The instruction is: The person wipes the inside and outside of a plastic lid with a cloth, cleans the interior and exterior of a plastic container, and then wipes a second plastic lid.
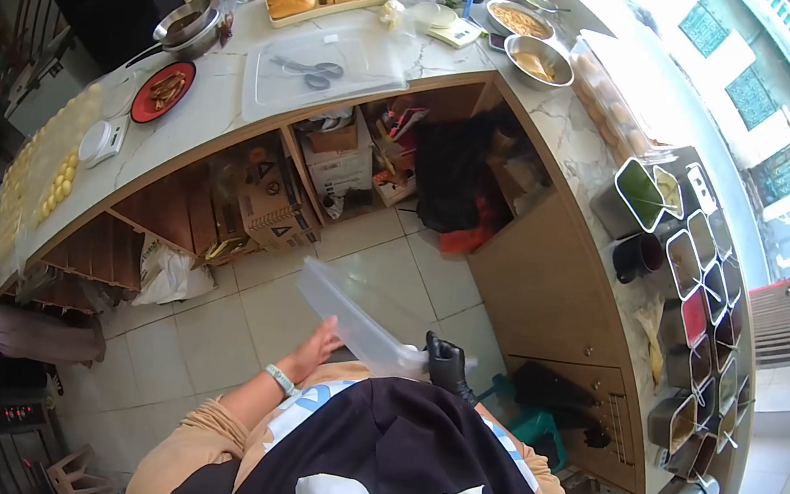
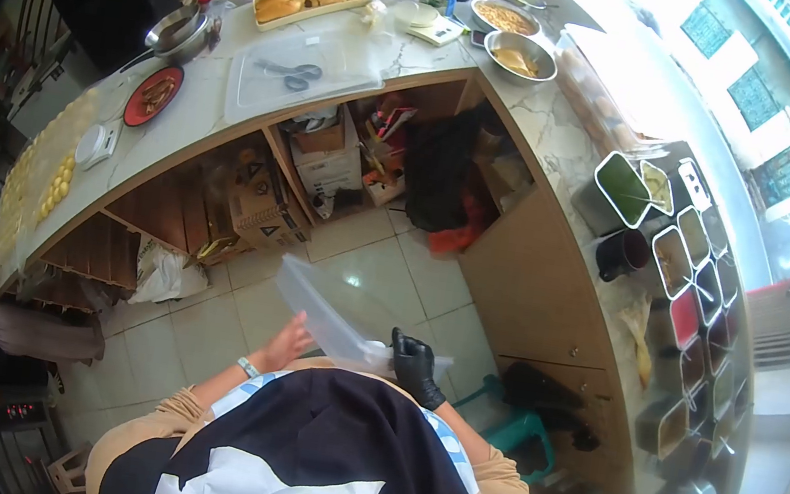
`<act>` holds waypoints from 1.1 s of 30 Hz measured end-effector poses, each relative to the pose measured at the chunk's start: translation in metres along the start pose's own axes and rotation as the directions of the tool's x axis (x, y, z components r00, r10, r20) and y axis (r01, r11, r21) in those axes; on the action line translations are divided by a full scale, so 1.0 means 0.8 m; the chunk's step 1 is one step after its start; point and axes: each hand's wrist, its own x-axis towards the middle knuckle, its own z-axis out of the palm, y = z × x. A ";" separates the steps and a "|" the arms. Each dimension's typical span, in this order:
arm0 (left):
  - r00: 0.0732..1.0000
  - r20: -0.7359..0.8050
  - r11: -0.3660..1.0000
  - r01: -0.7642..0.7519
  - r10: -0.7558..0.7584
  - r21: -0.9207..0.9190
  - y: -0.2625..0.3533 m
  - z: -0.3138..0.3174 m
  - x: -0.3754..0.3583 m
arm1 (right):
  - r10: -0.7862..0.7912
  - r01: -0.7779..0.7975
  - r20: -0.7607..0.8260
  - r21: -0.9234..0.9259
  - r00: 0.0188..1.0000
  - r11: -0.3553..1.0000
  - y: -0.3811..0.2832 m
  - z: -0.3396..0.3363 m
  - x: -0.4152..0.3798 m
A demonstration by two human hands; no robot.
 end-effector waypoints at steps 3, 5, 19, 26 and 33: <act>0.939 0.281 0.643 -0.092 -0.198 0.760 -0.026 -0.027 -0.043 | 0.094 -0.076 -0.156 0.116 0.983 0.990 0.023 -0.006 0.017; 0.931 0.223 0.607 -0.003 -0.288 0.794 0.004 -0.029 -0.071 | 0.080 -0.060 -0.142 0.140 0.987 0.988 0.011 -0.026 0.028; 0.517 0.499 -0.447 -0.231 0.696 0.864 0.243 0.138 -0.071 | -0.418 0.416 -0.009 -0.078 0.909 0.906 -0.194 -0.070 0.083; 0.467 0.804 -0.896 -0.052 0.369 0.441 0.274 0.181 -0.070 | -0.258 0.262 -0.079 0.041 0.963 0.964 -0.174 -0.092 0.088; 0.414 0.812 -0.765 -0.328 0.411 0.554 0.263 0.207 -0.053 | -0.213 0.234 -0.187 0.098 0.959 0.967 -0.165 -0.108 0.079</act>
